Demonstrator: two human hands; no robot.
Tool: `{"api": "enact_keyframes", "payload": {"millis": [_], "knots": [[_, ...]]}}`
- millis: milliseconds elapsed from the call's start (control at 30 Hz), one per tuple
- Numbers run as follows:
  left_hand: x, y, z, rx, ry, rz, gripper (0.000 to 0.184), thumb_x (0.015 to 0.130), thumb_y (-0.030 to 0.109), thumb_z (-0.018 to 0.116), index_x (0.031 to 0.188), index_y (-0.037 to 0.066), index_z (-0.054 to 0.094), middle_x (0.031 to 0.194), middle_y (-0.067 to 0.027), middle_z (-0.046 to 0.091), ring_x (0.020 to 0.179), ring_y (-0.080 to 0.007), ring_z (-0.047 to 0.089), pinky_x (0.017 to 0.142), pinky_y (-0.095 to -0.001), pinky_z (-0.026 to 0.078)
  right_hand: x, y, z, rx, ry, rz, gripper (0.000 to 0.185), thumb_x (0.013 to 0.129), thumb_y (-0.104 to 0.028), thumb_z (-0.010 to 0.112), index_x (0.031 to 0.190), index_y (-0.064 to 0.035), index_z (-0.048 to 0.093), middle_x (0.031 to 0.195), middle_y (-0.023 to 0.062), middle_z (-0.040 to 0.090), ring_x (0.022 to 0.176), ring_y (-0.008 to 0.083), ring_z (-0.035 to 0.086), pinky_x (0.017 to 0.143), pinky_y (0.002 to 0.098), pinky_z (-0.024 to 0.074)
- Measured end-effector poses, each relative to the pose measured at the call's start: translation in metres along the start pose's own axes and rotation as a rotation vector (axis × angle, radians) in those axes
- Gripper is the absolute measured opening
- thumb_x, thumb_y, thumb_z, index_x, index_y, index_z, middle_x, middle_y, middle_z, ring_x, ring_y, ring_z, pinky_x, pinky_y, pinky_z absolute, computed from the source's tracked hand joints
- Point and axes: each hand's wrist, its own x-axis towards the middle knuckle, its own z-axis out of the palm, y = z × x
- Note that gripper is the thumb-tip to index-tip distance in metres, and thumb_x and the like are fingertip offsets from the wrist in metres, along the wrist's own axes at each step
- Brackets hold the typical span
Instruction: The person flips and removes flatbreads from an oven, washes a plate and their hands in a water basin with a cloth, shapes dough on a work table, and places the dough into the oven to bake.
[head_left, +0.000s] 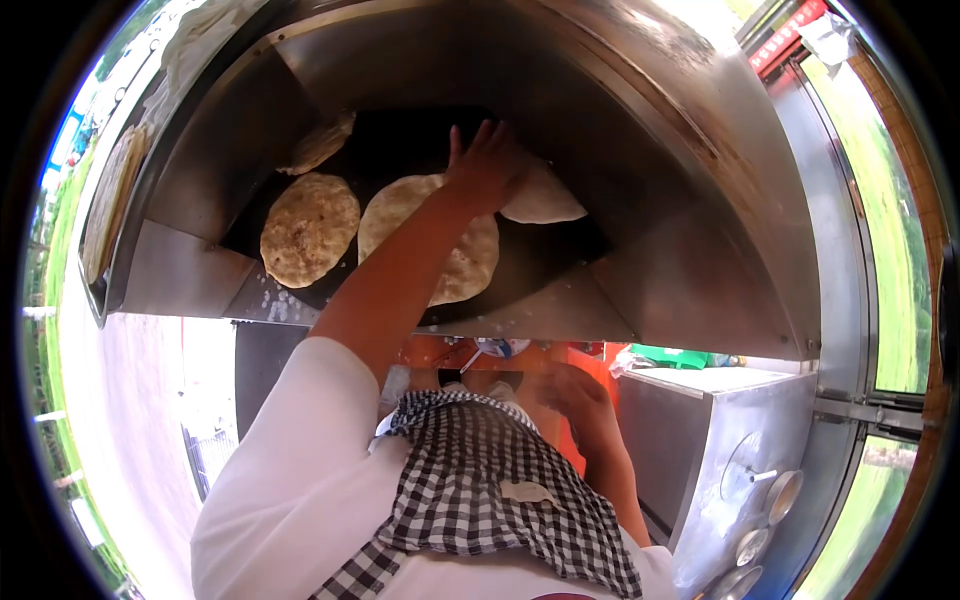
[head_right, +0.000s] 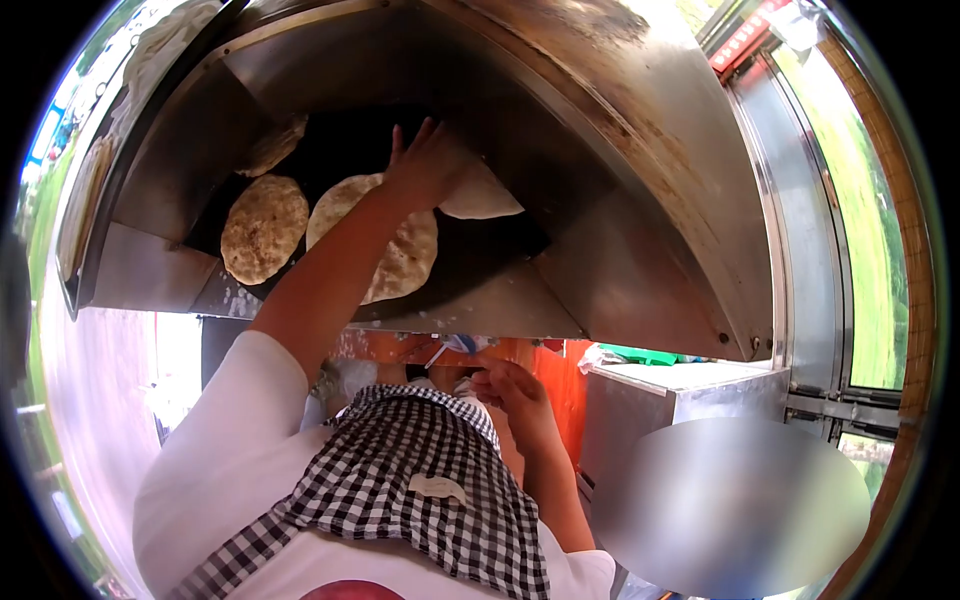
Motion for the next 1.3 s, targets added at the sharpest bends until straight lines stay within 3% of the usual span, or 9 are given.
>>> {"api": "enact_keyframes", "payload": {"millis": [100,300,400,600,733,800,900,1000,1300], "knots": [[0.018,0.014,-0.036,-0.1,-0.168,-0.046,0.076,0.101,0.062,0.047,0.16,0.015,0.039,0.168,-0.0149,0.029,0.159,-0.0325,0.018,0.121,-0.073,0.009,-0.001,-0.003,-0.001,-0.015,0.01,0.003,0.039,0.108,-0.028,0.057,0.132,0.0017,0.064,0.113,0.0119,0.071,0.105,0.0212,0.069,0.096,0.0343,0.0549],[0.022,0.02,-0.068,-0.129,-0.225,-0.095,0.077,0.101,0.061,0.048,0.161,0.014,0.035,0.17,-0.0141,0.024,0.159,-0.0317,0.015,0.121,-0.0734,0.007,0.001,-0.002,0.005,-0.02,-0.026,-0.025,0.038,0.107,-0.027,0.059,0.13,0.0021,0.064,0.112,0.0116,0.071,0.104,0.0221,0.07,0.093,0.0346,0.0559],[0.017,0.012,-0.067,-0.119,-0.183,-0.089,0.078,0.1,0.059,0.051,0.162,0.014,0.034,0.169,-0.0141,0.028,0.158,-0.0337,0.019,0.121,-0.074,0.007,0.003,-0.001,0.004,-0.029,-0.019,-0.019,0.038,0.107,-0.027,0.059,0.13,0.0017,0.064,0.113,0.0108,0.071,0.104,0.0219,0.07,0.092,0.0346,0.056],[-0.071,-0.016,-0.114,-0.17,-0.04,-0.114,0.07,0.096,0.041,0.065,0.156,0.012,0.044,0.164,-0.0144,0.039,0.155,-0.0338,0.031,0.123,-0.0685,0.012,0.006,-0.006,0.005,-0.018,-0.029,-0.019,0.038,0.107,-0.028,0.059,0.132,0.0002,0.064,0.113,0.0098,0.071,0.105,0.022,0.071,0.092,0.0356,0.056],[-0.141,-0.073,-0.124,-0.287,0.196,-0.267,0.054,0.092,0.027,0.07,0.142,0.008,0.06,0.141,-0.0196,0.061,0.133,-0.0397,0.055,0.119,-0.0579,0.033,0.01,-0.009,0.005,-0.02,-0.042,-0.014,0.038,0.106,-0.027,0.06,0.133,-0.0001,0.064,0.113,0.0097,0.071,0.105,0.0224,0.071,0.093,0.0361,0.0559],[-0.174,-0.093,-0.138,-0.175,0.266,-0.313,0.046,0.092,0.021,0.07,0.134,0.006,0.065,0.131,-0.0207,0.066,0.121,-0.0413,0.061,0.11,-0.0503,0.044,0.009,-0.011,0.004,-0.036,-0.039,-0.036,0.039,0.107,-0.026,0.058,0.131,0.0029,0.063,0.112,0.0142,0.072,0.102,0.0259,0.072,0.092,0.0391,0.0576],[-0.219,-0.112,-0.159,-0.088,0.283,-0.448,0.04,0.091,0.017,0.071,0.129,0.004,0.068,0.127,-0.0204,0.068,0.119,-0.0401,0.062,0.104,-0.0466,0.049,0.009,-0.011,0.007,-0.056,-0.068,-0.048,0.039,0.107,-0.026,0.057,0.13,0.0043,0.062,0.111,0.0162,0.073,0.101,0.0274,0.072,0.092,0.0406,0.058],[-0.249,-0.12,-0.173,-0.06,0.282,-0.541,0.04,0.092,0.021,0.07,0.129,0.005,0.067,0.123,-0.0188,0.069,0.119,-0.0392,0.062,0.11,-0.0494,0.045,0.011,-0.017,0.018,-0.09,-0.11,-0.034,0.038,0.108,-0.027,0.056,0.13,0.0041,0.062,0.111,0.0159,0.073,0.102,0.027,0.072,0.093,0.0402,0.0576],[-0.276,-0.122,-0.186,-0.064,0.355,-0.554,0.038,0.091,0.02,0.072,0.126,0.005,0.069,0.121,-0.0177,0.069,0.115,-0.0386,0.063,0.1,-0.0465,0.05,0.007,-0.022,0.041,-0.148,-0.196,-0.01,0.035,0.108,-0.026,0.055,0.128,0.0022,0.063,0.112,0.0126,0.072,0.105,0.0233,0.07,0.095,0.0368,0.0559]]}}
